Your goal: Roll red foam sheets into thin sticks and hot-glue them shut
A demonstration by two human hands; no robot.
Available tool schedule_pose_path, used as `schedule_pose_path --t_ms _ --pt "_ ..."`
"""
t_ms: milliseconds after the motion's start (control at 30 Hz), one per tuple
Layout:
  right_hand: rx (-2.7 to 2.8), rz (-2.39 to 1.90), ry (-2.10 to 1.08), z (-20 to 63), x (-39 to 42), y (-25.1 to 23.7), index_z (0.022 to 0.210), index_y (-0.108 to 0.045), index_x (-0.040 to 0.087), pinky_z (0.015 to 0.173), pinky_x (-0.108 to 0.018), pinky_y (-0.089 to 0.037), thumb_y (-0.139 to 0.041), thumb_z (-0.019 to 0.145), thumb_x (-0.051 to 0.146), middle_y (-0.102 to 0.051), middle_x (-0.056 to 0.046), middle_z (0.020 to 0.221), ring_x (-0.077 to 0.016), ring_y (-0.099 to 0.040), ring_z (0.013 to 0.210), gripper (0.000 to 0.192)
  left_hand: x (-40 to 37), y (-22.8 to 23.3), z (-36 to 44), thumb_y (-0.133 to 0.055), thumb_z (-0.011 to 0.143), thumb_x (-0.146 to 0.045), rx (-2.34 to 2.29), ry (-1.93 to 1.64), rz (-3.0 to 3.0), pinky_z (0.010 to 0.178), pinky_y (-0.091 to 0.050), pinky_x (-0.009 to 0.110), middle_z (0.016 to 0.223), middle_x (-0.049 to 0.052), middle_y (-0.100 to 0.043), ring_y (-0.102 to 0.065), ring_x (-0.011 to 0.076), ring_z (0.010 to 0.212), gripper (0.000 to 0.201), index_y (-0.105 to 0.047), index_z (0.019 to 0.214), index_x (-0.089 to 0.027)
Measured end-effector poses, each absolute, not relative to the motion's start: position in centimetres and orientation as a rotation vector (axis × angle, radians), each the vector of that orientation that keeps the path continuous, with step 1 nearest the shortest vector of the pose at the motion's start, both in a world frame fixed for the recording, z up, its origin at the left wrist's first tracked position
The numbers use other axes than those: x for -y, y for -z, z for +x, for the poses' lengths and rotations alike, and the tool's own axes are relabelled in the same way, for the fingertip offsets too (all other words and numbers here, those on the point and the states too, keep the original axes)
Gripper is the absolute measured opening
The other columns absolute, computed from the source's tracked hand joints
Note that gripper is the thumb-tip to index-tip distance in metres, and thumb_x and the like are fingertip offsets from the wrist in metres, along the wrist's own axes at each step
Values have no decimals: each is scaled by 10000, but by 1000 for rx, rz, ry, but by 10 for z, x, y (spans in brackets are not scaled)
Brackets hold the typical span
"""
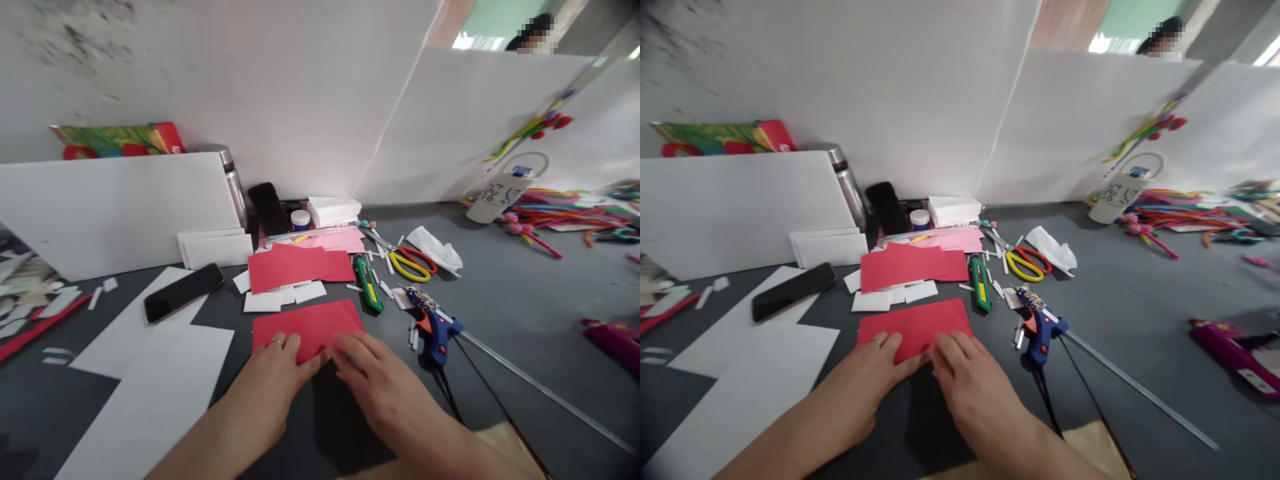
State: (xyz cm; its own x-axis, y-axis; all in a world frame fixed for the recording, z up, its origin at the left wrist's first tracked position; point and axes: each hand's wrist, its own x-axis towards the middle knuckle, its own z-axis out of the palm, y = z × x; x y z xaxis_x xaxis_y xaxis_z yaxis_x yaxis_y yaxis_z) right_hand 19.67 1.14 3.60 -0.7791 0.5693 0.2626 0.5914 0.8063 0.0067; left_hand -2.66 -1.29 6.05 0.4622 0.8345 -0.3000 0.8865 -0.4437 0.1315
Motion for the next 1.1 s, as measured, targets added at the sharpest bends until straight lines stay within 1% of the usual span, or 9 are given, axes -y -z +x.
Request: schedule_pose_path --t_ms 67,133,267,433,567,667,833,933,1100 --pt "2818 -745 -109 189 -20 -37 1206 -653 99 809 -332 -543 -544 916 64 -681 -120 1025 -213 -607 881 312 13 -60 -37 -506 665 55 -1459 199 2462 867 -519 419 1164 93 -578 -579 273 1020 919 -401 1485 -348" --pt "2814 -682 -241 188 -28 -34 1215 -648 117 792 -317 -536 -515 928 53 -659 -102 1001 -198 -584 849 322 16 -58 -47 -466 674 75 -1448 192 2476 864 -517 392 1130 97 -599 -578 254 995 890 -414 1488 -281" --pt "2736 -646 -232 196 -35 -26 1257 -628 135 847 -356 -508 -463 951 62 -627 -112 1058 -216 -559 919 355 37 -43 -61 -433 730 66 -1567 367 2573 929 -483 497 1253 191 -600 -547 336 1118 766 -445 1473 -119" --pt "2745 -595 -172 194 -37 -27 1181 -654 106 792 -358 -498 -439 992 121 -627 -103 976 -204 -531 837 287 58 -36 -71 -360 765 99 -1814 249 2569 972 -434 528 1332 177 -579 -526 338 1160 707 -521 1411 -139" --pt "2726 -574 -181 189 -37 -29 1145 -662 113 808 -334 -497 -433 1008 128 -631 -99 980 -191 -543 867 267 41 -49 -67 -363 956 -58 -1727 -235 2316 919 -456 403 1135 93 -624 -556 239 1051 372 -653 1136 -205" --pt "2776 -573 -122 185 -35 -31 1174 -642 89 762 -318 -500 -471 992 120 -628 -100 978 -193 -542 842 252 23 -54 -63 -444 977 -145 -1718 -313 2135 808 -453 351 955 44 -618 -553 207 910 199 -617 894 -197" --pt "2907 -553 94 168 -35 -37 1035 -661 85 649 -317 -456 -475 990 124 -602 -83 885 -194 -520 753 195 14 -53 -69 -410 955 -107 -1753 -276 2093 754 -420 344 881 33 -605 -533 206 854 223 -546 804 -196" --pt "2933 -534 109 162 -38 -38 945 -669 105 668 -326 -439 -500 982 133 -603 -83 867 -198 -511 763 176 14 -53 -74 -404 929 -94 -1767 -279 2071 757 -425 345 884 40 -614 -536 208 861 222 -546 794 -198" --pt "2865 -557 -40 166 -41 -32 1083 -674 111 801 -365 -454 -531 980 177 -644 -92 952 -217 -519 866 188 10 -53 -87 -493 869 -145 -1760 -310 1903 781 -444 338 870 24 -647 -573 202 876 151 -580 763 -209"
